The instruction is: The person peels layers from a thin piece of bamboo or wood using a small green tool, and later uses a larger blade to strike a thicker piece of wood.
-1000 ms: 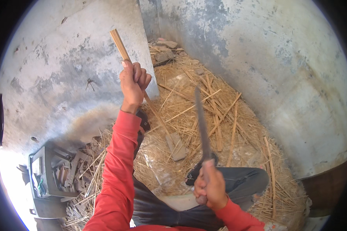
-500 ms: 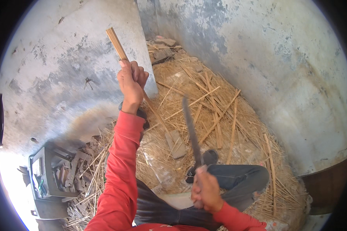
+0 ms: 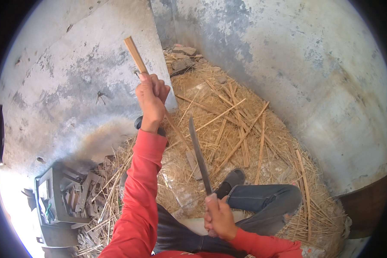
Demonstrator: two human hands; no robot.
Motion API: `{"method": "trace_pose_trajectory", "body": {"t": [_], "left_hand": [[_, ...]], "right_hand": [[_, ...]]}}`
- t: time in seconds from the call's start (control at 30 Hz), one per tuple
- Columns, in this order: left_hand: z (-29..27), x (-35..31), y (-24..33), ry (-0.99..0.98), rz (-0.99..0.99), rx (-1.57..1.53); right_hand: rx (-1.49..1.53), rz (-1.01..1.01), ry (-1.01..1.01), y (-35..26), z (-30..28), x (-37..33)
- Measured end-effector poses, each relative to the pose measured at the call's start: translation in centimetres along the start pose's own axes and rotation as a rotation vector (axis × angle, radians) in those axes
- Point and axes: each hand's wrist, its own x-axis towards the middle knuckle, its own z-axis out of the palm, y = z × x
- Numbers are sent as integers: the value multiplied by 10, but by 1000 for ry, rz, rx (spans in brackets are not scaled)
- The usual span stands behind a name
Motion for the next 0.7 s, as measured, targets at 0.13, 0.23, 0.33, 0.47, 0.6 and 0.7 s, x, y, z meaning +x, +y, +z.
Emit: {"method": "trace_pose_trajectory", "body": {"t": [0.13, 0.23, 0.33, 0.47, 0.6, 0.7], "left_hand": [[-14, -1, 3, 31, -6, -49], [-8, 0, 6, 32, -15, -16], [-2, 1, 6, 36, -14, 1], [-5, 1, -1, 49, 59, 183], [-22, 2, 13, 62, -59, 12], [-35, 3, 19, -60, -155, 41]], "right_hand": [[106, -344, -11, -37, 4, -3], [226, -693, -90, -61, 19, -13], [183, -801, -95, -39, 32, -6], [-56, -179, -42, 29, 7, 13], [79, 50, 157, 31, -25, 27], [68, -289, 99, -33, -10, 11]]}}
